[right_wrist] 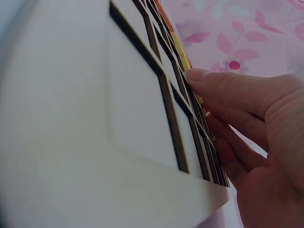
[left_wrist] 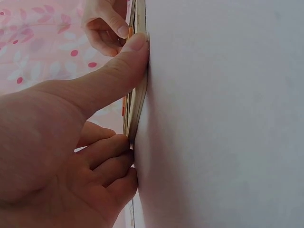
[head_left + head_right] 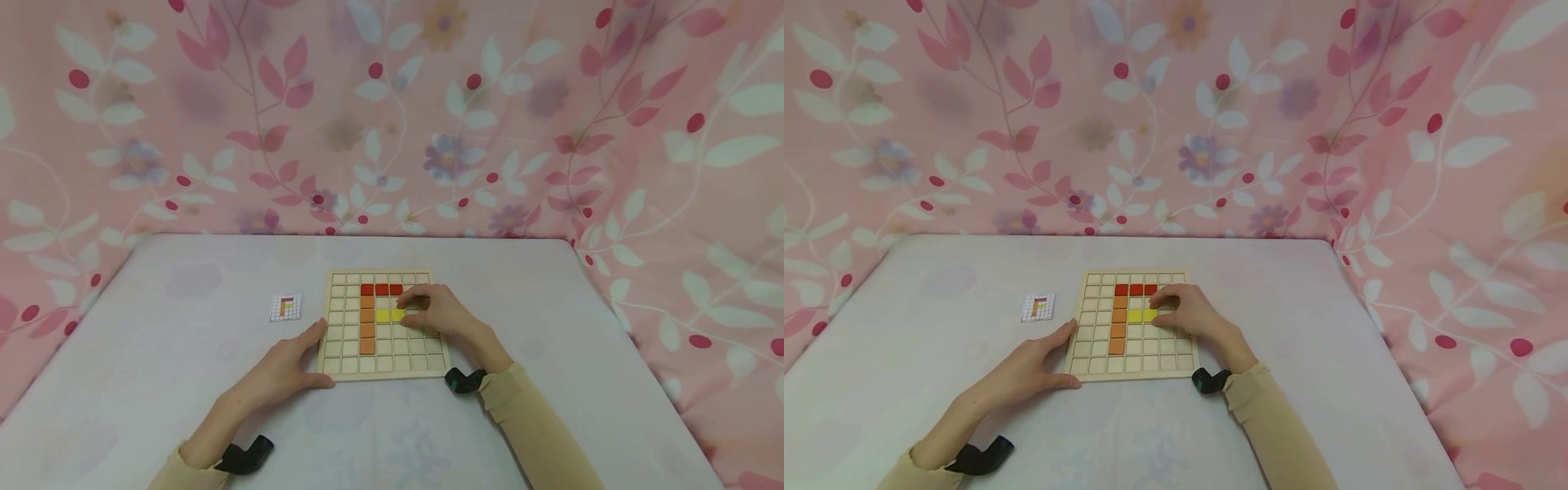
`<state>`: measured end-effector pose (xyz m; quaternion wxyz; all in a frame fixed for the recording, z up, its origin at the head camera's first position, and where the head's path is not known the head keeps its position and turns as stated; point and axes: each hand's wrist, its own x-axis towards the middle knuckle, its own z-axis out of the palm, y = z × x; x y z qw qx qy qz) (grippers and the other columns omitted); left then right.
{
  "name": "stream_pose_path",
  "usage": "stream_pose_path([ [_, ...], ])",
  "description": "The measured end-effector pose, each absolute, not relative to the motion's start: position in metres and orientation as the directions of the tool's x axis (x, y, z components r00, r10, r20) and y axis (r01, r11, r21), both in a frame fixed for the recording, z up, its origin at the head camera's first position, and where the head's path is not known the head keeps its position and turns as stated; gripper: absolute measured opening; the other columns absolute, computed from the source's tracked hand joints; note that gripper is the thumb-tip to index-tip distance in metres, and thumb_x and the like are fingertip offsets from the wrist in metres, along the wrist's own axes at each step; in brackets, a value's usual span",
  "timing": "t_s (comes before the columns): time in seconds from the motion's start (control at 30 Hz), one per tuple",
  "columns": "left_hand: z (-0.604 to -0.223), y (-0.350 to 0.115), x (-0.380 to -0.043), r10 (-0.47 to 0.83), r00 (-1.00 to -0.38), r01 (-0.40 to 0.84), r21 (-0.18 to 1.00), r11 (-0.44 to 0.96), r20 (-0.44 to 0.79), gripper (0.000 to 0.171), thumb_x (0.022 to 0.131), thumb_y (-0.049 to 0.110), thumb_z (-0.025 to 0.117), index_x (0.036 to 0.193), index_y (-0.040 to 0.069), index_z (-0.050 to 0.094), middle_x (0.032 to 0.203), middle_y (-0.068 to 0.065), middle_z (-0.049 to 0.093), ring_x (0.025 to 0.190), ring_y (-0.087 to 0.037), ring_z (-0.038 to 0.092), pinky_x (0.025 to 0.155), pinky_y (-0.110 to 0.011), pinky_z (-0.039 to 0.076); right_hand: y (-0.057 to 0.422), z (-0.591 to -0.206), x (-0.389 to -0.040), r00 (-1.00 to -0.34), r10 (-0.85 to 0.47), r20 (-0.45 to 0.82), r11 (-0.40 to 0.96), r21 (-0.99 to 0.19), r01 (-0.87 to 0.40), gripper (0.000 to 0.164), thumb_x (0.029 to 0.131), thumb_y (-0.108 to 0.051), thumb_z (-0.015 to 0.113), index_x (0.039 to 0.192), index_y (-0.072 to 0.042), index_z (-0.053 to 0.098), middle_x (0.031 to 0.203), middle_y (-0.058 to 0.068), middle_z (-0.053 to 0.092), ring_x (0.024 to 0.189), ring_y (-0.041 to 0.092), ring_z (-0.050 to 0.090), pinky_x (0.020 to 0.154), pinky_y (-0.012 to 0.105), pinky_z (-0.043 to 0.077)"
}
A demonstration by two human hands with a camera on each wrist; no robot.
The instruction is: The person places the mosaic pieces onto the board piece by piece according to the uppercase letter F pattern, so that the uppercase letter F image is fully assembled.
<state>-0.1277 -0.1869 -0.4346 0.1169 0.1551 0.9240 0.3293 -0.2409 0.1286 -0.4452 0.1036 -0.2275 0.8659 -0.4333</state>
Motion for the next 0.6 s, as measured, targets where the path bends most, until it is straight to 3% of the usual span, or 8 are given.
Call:
stream_pose_path([
  [0.27,-0.432,-0.188,-0.132,0.372,-0.923,0.231,0.636,0.736,-0.095,0.108,0.075,0.040,0.087,0.157,0.002,0.027,0.161,-0.016,0.031,0.147,-0.032,0.033,0.112,-0.051,0.038,0.127,-0.443,-0.243,-0.880,-0.474,0.013,0.511,-0.810,-0.288,0.027,0.080,-0.015,0.085,0.105,-0.016,0.075,0.110,-0.005,0.071,0.106,0.015,0.064,0.098,0.039,0.050],
  [0.43,-0.433,-0.188,-0.131,0.370,-0.923,0.217,0.644,0.733,-0.110,0.108,0.075,0.041,0.086,0.157,0.002,0.027,0.161,-0.015,0.031,0.148,-0.032,0.032,0.113,-0.051,0.037,0.132,-0.436,-0.243,-0.881,-0.471,-0.039,0.523,-0.816,-0.244,0.026,0.085,-0.024,0.081,0.110,-0.017,0.075,0.112,-0.006,0.070,0.110,0.016,0.060,0.102,0.040,0.047],
  [0.6,-0.434,-0.188,-0.130,0.359,-0.925,0.192,0.660,0.726,-0.125,0.107,0.076,0.047,0.084,0.157,0.004,0.027,0.161,-0.013,0.032,0.148,-0.030,0.032,0.114,-0.051,0.035,0.148,-0.420,-0.244,-0.912,-0.410,0.034,0.516,-0.816,-0.262,0.027,0.089,-0.031,0.076,0.113,-0.018,0.074,0.116,-0.005,0.071,0.117,0.022,0.060,0.104,0.047,0.046],
])
